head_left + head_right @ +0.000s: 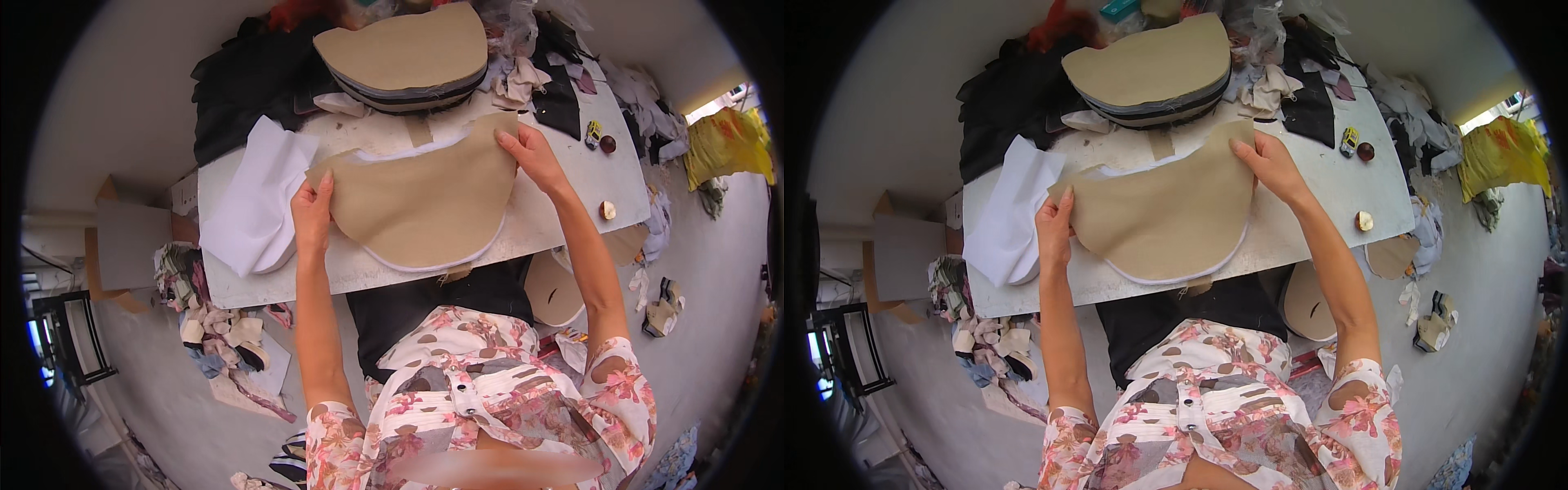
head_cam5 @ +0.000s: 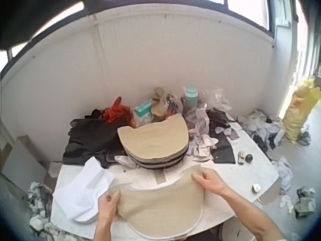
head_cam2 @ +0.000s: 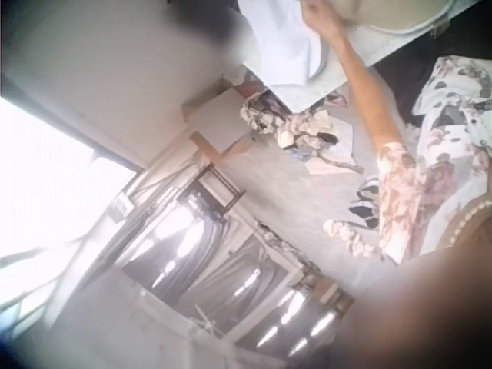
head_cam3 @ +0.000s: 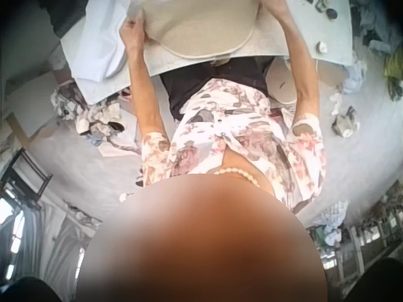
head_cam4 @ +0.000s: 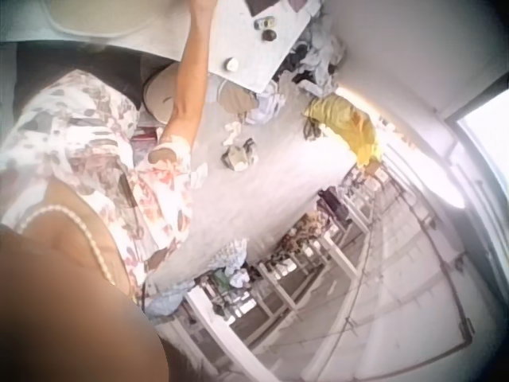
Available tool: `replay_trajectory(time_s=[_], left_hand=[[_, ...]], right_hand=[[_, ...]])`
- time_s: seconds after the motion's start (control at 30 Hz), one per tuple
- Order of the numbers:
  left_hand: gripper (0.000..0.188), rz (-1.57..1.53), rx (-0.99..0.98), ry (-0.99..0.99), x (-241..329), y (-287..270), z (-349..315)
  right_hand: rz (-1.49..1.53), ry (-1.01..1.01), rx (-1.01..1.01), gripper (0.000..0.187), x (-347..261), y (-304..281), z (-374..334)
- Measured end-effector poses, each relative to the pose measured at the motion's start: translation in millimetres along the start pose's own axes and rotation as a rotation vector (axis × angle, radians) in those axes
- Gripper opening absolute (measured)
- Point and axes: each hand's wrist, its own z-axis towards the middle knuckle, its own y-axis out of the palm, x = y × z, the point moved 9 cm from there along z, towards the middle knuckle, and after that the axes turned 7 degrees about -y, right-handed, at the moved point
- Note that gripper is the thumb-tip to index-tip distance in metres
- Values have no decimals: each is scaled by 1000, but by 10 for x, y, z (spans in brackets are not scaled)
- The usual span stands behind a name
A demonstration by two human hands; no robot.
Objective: The person repeatedly places a white fabric piece on a table, then places a beige fabric piece on top, smoothing both layers. The person continues this layering process multiple times, stacking the completed pairs on the table.
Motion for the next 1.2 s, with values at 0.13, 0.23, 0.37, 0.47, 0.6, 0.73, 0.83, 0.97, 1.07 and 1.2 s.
replay_trajectory(time_s=[0.13,0.23,0.37,0.47,0.6,0.73,0.83,0.97,1.07,1.2], left_hand=[[28,640,336,304,77,-90,142],[30,649,397,361,106,-38,101],[30,705,450,387,171,1,29],[30,767,461,325,225,46,3],[47,888,480,567,427,245,-327],[62,1201,151,755,257,706,-434],[64,1227,88,637,34,663,-303],[65,1211,90,624,17,628,-302],[60,1087,129,671,93,651,-405],[40,837,282,850,281,286,-827]], right_hand=[[-369,-119,129,30,123,-23,119],[-506,-128,208,31,160,-60,99],[-666,-145,237,31,113,-36,60],[-801,-100,200,33,102,3,52],[-1011,-325,231,54,-449,173,-112],[-1109,-453,-32,67,-386,609,-250],[-1139,-400,-152,67,-140,722,-228],[-1137,-349,-215,66,-80,751,-215],[-1181,-449,-29,53,-409,697,-181],[-615,-727,160,20,-1268,1118,-86]])
